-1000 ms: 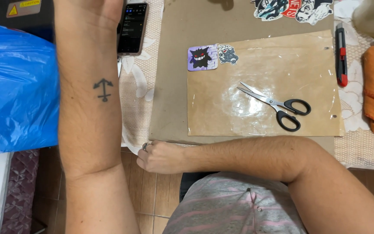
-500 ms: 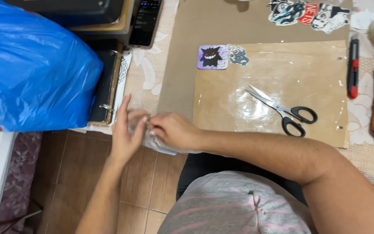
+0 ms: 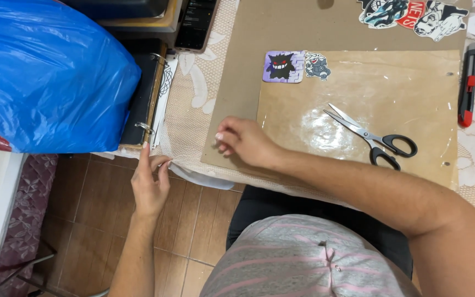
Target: Organizing and preparing stickers by peeling off backings, trimming with scissors, and arranging them on a surface.
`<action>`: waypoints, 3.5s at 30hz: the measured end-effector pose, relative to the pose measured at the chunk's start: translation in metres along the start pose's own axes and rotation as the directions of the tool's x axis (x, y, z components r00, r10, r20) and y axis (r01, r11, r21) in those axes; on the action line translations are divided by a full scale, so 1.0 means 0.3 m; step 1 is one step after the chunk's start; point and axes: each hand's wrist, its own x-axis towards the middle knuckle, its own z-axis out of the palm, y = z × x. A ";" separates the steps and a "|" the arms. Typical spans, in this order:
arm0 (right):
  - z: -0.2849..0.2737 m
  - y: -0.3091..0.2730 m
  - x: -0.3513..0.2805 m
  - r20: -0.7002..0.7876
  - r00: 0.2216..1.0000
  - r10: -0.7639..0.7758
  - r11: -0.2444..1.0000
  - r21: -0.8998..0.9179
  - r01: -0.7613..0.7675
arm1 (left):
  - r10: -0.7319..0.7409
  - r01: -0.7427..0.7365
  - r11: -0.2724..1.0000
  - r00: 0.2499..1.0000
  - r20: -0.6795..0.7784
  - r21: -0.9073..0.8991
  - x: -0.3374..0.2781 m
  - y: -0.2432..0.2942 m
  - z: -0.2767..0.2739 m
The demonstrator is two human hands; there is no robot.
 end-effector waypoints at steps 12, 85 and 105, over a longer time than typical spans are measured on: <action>0.147 -0.085 -0.261 0.739 0.639 -0.213 0.638 -0.390 0.664 | 0.315 -0.315 0.949 0.949 0.020 -0.004 0.371 0.239 -0.049; -0.604 -0.075 -0.636 -0.181 0.981 -0.067 0.189 -0.968 -0.166 | 0.219 0.226 0.074 0.947 0.237 -0.971 0.946 0.985 0.219; -0.544 -0.313 -0.647 -0.464 0.532 -0.708 0.634 -0.749 0.191 | 0.220 0.509 -0.157 0.854 0.472 -0.847 0.870 1.071 0.293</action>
